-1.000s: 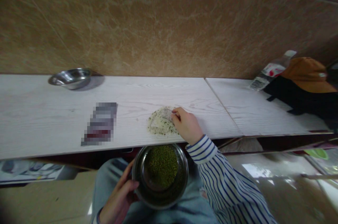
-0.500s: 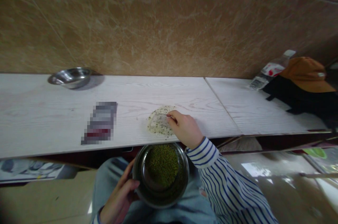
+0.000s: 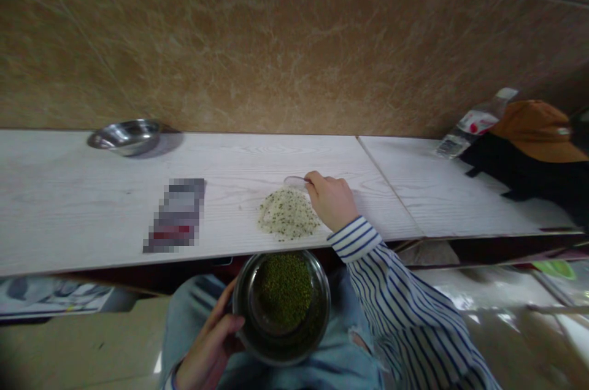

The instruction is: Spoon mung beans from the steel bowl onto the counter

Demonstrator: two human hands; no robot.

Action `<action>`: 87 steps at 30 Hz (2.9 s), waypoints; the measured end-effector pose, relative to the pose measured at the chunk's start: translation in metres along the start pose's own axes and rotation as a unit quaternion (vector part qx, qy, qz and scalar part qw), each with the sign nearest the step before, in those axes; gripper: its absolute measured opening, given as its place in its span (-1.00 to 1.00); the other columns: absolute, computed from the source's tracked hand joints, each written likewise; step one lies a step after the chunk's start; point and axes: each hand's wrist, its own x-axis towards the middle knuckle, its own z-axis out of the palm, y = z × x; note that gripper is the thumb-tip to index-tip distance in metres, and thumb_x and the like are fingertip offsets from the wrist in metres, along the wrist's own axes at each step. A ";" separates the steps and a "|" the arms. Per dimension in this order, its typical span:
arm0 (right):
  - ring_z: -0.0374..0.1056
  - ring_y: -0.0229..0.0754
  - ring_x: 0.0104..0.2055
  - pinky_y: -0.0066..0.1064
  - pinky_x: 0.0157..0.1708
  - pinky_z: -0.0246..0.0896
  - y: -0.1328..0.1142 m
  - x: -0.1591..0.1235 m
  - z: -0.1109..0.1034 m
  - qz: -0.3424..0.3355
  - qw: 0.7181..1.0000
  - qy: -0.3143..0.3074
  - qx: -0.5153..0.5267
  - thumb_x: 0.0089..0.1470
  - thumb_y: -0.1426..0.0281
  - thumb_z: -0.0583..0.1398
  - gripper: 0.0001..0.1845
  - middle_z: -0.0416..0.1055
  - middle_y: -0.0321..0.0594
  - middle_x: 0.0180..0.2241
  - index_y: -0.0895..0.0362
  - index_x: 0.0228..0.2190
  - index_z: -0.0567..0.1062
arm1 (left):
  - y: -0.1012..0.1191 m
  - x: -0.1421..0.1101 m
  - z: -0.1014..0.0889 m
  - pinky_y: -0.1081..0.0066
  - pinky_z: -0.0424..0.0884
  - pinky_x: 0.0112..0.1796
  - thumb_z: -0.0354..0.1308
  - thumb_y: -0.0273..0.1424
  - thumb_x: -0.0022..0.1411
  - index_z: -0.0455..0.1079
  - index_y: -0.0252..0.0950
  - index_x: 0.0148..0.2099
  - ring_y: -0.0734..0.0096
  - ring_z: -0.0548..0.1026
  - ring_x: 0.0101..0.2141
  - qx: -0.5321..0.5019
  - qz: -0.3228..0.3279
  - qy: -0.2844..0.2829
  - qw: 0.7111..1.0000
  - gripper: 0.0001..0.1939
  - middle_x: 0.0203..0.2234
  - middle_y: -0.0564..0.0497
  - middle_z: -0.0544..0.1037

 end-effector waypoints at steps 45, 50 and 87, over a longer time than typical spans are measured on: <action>0.37 -0.18 -0.21 -0.31 -0.19 0.02 -0.027 -0.047 -0.015 -0.134 0.989 -0.052 0.030 0.24 0.37 0.04 -0.81 0.51 -0.21 -0.32 0.08 -0.19 0.44 | 0.003 -0.002 0.004 0.33 0.39 -0.50 0.12 -0.48 -0.07 0.08 -0.18 0.26 0.18 0.46 -0.27 -0.007 0.008 -0.011 1.000 -0.21 -0.06 -0.10 0.49; 0.37 -0.19 -0.21 -0.31 -0.21 0.02 -0.027 -0.050 -0.015 -0.147 0.988 -0.039 0.032 0.25 0.36 0.01 -0.78 0.51 -0.22 -0.32 0.07 -0.20 0.44 | 0.002 -0.001 0.003 0.30 0.41 -0.47 0.15 -0.47 -0.08 0.08 -0.19 0.26 0.17 0.45 -0.28 -0.010 0.007 -0.015 1.000 -0.20 -0.03 -0.12 0.46; 0.38 -0.23 -0.29 -0.32 -0.22 0.10 -0.026 -0.079 -0.018 -0.167 0.982 -0.028 0.085 0.23 0.37 0.05 -0.79 0.50 -0.22 -0.35 0.12 -0.22 0.47 | 0.002 -0.001 0.005 0.27 0.41 -0.48 0.14 -0.48 -0.08 0.09 -0.19 0.27 0.25 0.44 -0.40 -0.002 0.004 -0.012 1.000 -0.19 -0.17 -0.08 0.51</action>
